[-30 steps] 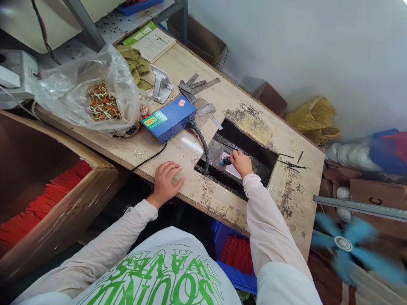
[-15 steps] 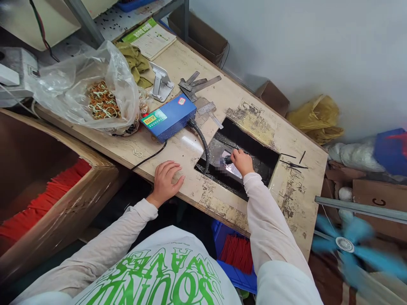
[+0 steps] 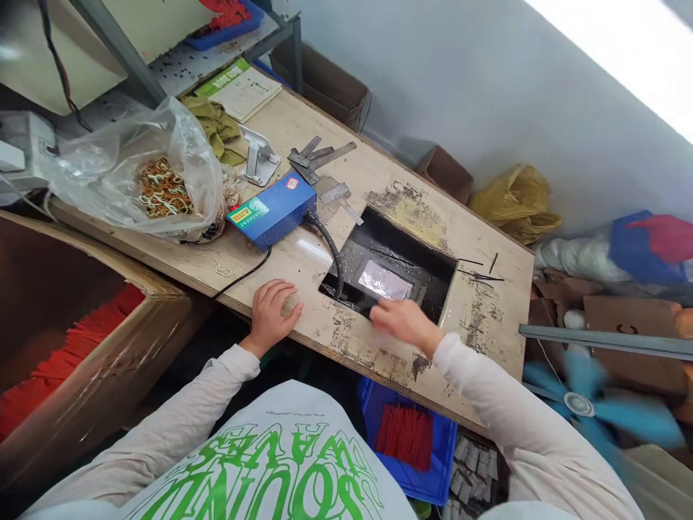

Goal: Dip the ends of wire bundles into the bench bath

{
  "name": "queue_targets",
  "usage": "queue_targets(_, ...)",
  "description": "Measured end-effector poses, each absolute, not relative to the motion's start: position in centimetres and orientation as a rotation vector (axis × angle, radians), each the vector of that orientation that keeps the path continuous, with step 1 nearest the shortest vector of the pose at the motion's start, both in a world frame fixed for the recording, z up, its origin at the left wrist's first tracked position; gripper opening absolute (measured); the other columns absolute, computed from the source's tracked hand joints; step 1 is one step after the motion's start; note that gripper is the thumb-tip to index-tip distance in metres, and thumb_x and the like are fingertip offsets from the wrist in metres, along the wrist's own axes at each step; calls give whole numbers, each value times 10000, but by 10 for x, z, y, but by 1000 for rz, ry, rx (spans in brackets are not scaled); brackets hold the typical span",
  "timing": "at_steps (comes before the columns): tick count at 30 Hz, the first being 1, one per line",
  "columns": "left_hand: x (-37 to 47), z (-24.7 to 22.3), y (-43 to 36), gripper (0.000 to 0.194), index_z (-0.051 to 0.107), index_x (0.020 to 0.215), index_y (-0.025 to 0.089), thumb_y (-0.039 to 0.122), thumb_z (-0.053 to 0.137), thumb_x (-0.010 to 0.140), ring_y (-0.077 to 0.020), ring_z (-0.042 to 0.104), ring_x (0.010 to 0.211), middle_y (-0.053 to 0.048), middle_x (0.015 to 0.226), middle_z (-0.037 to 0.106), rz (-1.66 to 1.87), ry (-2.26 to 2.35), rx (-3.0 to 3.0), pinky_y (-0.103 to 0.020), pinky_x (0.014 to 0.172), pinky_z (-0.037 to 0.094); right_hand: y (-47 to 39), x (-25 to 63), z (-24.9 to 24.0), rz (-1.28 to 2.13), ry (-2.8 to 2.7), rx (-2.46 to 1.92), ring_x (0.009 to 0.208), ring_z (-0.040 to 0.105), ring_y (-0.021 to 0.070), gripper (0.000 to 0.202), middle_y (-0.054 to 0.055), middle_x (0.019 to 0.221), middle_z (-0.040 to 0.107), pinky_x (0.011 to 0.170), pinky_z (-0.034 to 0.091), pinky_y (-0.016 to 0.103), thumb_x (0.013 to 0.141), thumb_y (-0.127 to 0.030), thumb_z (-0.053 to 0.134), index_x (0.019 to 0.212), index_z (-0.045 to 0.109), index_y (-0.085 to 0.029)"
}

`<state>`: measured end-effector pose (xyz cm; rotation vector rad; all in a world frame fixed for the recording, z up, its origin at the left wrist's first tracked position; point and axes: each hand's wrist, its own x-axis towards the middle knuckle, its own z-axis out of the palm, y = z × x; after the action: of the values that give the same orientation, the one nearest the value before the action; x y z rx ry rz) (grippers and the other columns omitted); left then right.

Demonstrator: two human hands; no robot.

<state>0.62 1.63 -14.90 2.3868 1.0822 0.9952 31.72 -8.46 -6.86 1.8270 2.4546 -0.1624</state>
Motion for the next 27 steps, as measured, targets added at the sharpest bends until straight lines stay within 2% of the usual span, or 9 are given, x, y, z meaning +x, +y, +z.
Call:
queue_targets(5,6,-150,18,274,621,1064,182,290,615,812,-286,570,1120,-109,1076,676,965,1095,2367,-455,991,414,-100,307,-53,-212,2643,1887,540,426,97,344,7,645,526,528,248,251,963,-310,434,683,593,-187)
queue_targets(9,7,-145,17,374,596,1137,170,343,635,807,-300,552,1150,-121,1125,664,930,1066,2342,-477,1019,393,-90,318,-45,-256,2485,2676,595,495,117,247,5,663,558,571,349,240,892,-344,531,701,579,-195)
queue_targets(11,14,-137,15,467,574,1197,169,388,658,793,-309,531,1192,-133,1187,640,865,989,2290,-493,1053,373,-85,313,-45,-561,2218,3187,560,474,114,235,-16,635,529,531,363,236,843,-395,581,706,549,-207)
queue_targets(13,27,-126,12,588,535,1273,170,427,693,768,-307,507,1239,-146,1270,600,787,852,2179,-490,1087,360,-80,299,-50,-1313,1808,3490,461,378,86,281,-53,579,454,417,291,208,813,-457,606,704,494,-223)
queue_targets(16,48,-107,13,784,484,1354,164,436,782,682,-305,497,1274,-167,1347,553,692,616,1923,-456,1100,372,-74,264,-65,-2703,909,3126,361,206,42,352,-91,514,381,319,119,164,775,-537,631,739,457,-233)
queue_targets(18,57,-94,19,803,515,1339,173,403,823,634,-307,499,1286,-166,1368,544,635,476,1759,-435,1091,386,-71,238,-78,-3133,548,2687,342,143,20,365,-93,496,407,301,78,145,755,-547,647,769,480,-222)
queue_targets(23,54,-72,38,556,663,1166,211,276,815,636,-277,530,1261,-113,1319,610,379,170,1586,-416,1111,351,-66,185,-102,-3539,232,1813,324,161,3,353,-63,476,452,278,113,120,758,-508,637,698,494,-191)
queue_targets(25,49,-72,38,373,723,1005,204,277,797,647,-271,534,1256,-105,1241,663,339,168,1503,-416,1117,333,-64,176,-107,-3493,256,1782,322,229,14,391,-32,499,494,274,139,133,753,-546,619,660,482,-192)
queue_targets(27,44,-76,34,255,733,886,183,317,772,673,-274,572,1203,-112,1136,707,362,276,1342,-430,1083,362,-63,173,-109,-3348,349,2141,342,335,46,392,-9,557,546,279,200,157,743,-571,619,707,516,-195)
